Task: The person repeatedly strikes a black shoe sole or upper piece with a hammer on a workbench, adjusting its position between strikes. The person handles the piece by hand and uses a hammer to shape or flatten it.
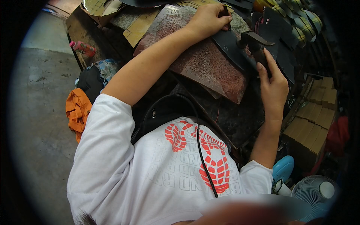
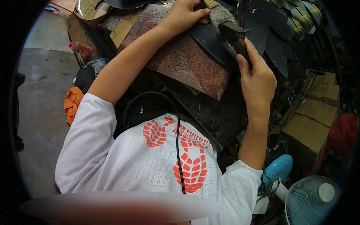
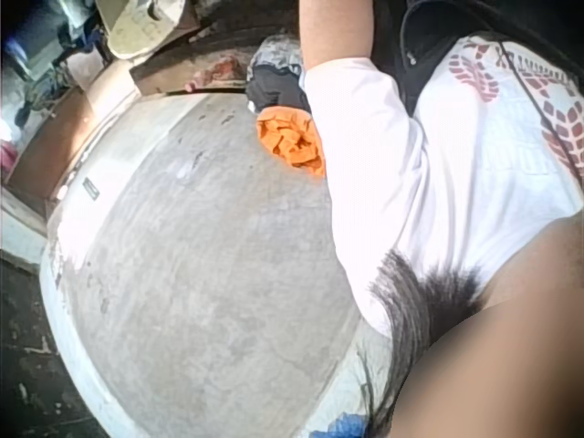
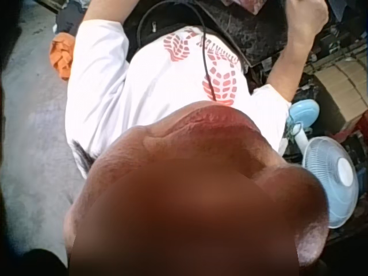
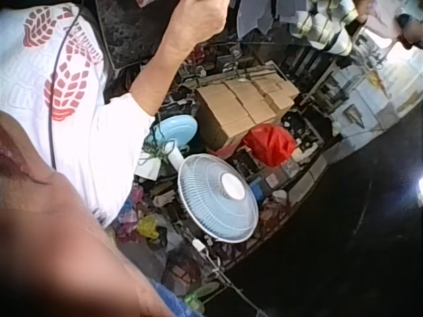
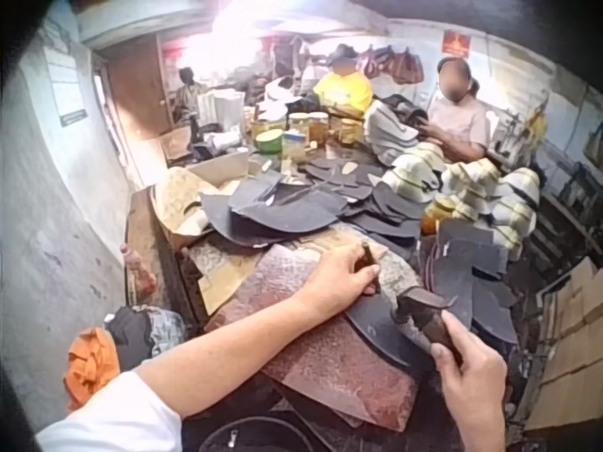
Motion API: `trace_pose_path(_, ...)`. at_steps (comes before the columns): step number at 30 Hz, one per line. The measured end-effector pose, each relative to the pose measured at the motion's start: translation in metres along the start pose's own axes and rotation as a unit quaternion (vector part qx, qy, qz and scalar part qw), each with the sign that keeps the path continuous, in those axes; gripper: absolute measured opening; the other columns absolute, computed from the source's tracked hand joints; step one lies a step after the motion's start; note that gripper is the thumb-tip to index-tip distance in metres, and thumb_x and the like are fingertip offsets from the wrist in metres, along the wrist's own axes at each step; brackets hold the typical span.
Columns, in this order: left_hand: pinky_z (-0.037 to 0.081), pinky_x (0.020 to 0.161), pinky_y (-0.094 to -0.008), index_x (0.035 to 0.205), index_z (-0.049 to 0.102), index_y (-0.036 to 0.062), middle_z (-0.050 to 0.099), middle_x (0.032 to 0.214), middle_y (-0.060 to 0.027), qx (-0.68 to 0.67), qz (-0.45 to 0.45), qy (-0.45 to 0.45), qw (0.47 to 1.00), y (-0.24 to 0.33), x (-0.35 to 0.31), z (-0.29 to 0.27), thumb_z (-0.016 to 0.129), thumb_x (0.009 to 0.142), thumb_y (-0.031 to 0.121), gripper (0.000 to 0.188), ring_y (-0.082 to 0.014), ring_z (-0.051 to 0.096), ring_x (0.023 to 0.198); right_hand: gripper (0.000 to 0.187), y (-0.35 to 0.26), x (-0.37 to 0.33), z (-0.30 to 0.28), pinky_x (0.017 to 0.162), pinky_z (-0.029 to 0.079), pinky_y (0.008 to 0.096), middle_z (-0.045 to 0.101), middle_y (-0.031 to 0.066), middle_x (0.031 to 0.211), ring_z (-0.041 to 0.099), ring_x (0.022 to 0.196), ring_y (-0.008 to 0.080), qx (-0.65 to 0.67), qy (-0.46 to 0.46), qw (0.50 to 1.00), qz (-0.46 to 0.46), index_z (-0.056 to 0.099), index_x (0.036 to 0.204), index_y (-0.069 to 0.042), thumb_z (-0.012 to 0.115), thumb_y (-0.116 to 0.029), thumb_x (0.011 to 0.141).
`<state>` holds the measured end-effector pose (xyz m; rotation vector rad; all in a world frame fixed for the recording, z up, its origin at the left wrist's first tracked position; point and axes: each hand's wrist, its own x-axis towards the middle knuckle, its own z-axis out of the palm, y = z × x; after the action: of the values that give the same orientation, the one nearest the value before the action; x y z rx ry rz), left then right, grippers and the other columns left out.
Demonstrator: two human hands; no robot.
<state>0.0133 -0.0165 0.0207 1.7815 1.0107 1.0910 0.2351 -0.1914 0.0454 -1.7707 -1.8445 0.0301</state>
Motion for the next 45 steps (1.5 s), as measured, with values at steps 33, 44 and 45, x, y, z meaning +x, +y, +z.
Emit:
trace_pose_path(33, 0.054, 0.057, -0.0277, 0.091, 0.064, -0.0042, 0.068, 0.076, -0.0082, -0.061, -0.019, -0.009, 0.998, -0.012, 0.0, 0.006, 0.065, 0.094, 0.009, 0.013, -0.0135, 0.067, 0.062, 0.041, 0.012, -0.011, 0.01, 0.077, 0.056, 0.038, 0.073, 0.0152, 0.106, 0.074, 0.091, 0.0305, 0.036, 0.003, 0.999, 0.023, 0.062, 0.136, -0.02, 0.066, -0.031, 0.097)
trace_pose_path(44, 0.056, 0.074, -0.0409, 0.095, 0.067, 0.0012, 0.07, 0.083, -0.0176, 0.23, 0.303, 0.023, 0.925, 0.015, -0.017, 0.016, 0.068, 0.085, 0.012, 0.014, -0.0334, 0.07, 0.082, 0.038, -0.062, 0.038, -0.091, 0.07, 0.049, 0.0273, 0.068, 0.0139, 0.1, 0.064, 0.081, 0.0167, 0.261, 0.105, 0.931, -0.233, 0.059, 0.127, -0.001, 0.052, -0.03, 0.104)
trace_pose_path(45, 0.056, 0.074, -0.0419, 0.093, 0.067, 0.0018, 0.069, 0.082, -0.0174, 0.249, 0.312, 0.019, 0.917, 0.017, -0.021, 0.017, 0.067, 0.085, 0.011, 0.012, -0.0339, 0.07, 0.082, 0.037, -0.052, 0.03, -0.073, 0.078, 0.051, 0.0296, 0.069, 0.0135, 0.11, 0.067, 0.092, 0.0181, 0.1, 0.134, 0.965, -0.202, 0.059, 0.133, -0.005, 0.057, -0.025, 0.102)
